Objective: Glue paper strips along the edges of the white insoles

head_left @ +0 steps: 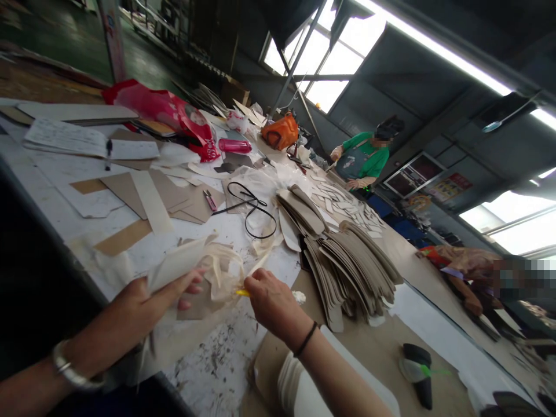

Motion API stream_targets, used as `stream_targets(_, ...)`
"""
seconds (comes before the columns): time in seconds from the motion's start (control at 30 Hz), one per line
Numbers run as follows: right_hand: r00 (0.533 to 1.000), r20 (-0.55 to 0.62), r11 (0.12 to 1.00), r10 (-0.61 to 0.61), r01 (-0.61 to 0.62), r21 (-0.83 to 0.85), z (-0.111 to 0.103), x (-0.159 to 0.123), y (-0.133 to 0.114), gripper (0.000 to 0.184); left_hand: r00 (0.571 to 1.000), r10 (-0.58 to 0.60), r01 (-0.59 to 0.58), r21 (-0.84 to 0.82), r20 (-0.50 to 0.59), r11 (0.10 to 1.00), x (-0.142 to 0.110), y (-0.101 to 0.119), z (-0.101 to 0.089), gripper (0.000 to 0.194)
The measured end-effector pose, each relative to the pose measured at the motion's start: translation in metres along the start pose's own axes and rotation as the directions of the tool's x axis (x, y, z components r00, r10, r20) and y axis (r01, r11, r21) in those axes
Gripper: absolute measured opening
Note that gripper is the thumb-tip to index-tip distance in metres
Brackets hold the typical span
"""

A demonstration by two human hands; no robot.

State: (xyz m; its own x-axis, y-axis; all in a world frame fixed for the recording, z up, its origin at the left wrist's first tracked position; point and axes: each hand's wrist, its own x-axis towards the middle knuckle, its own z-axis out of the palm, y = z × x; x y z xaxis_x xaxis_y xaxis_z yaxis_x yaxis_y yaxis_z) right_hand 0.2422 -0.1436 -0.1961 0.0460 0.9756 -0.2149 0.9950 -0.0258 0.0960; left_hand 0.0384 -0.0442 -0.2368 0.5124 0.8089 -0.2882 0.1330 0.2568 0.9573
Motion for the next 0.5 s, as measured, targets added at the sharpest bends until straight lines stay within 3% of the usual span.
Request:
stream_targets(0.07,0.999,-0.014,0.998,-0.041,0.04,-0.055,-0.013,-0.018,-0.007,0.017,0.988,0.101,-0.108,0.051,0.119,0.993,0.011,0.024,0.022,0.066)
stream_targets(0.17,0.997,-0.023,0.992,-0.079,0.076,-0.101,-0.029,-0.041,-0.017,0.016,0.901,0.169,-0.257,0.18,0.399,0.949,0.025,0.041,0.047,0.06)
stream_targets(0.27,0.996,-0.028,0.993,-0.08,0.077,-0.088,-0.036,-0.056,-0.02,0.014,0.801,0.075,-0.29,0.276,0.593,0.916,0.031,0.031,0.058,0.046)
stream_targets(0.37,1.0,-0.018,0.996,-0.012,0.01,-0.089,-0.035,-0.068,-0.015,0.013,0.719,0.059,-0.339,0.276,0.693,0.899,0.028,0.017,0.058,0.04)
stream_targets(0.43,1.0,-0.003,0.992,0.023,-0.023,-0.121,-0.033,-0.075,-0.01,0.011,0.711,0.08,-0.343,0.245,0.699,0.907,0.022,0.014,0.056,0.037)
stream_targets(0.5,1.0,0.011,0.99,0.021,-0.02,-0.14,-0.033,-0.081,-0.008,0.009,0.765,0.083,-0.278,0.21,0.639,0.937,0.015,0.017,0.053,0.039)
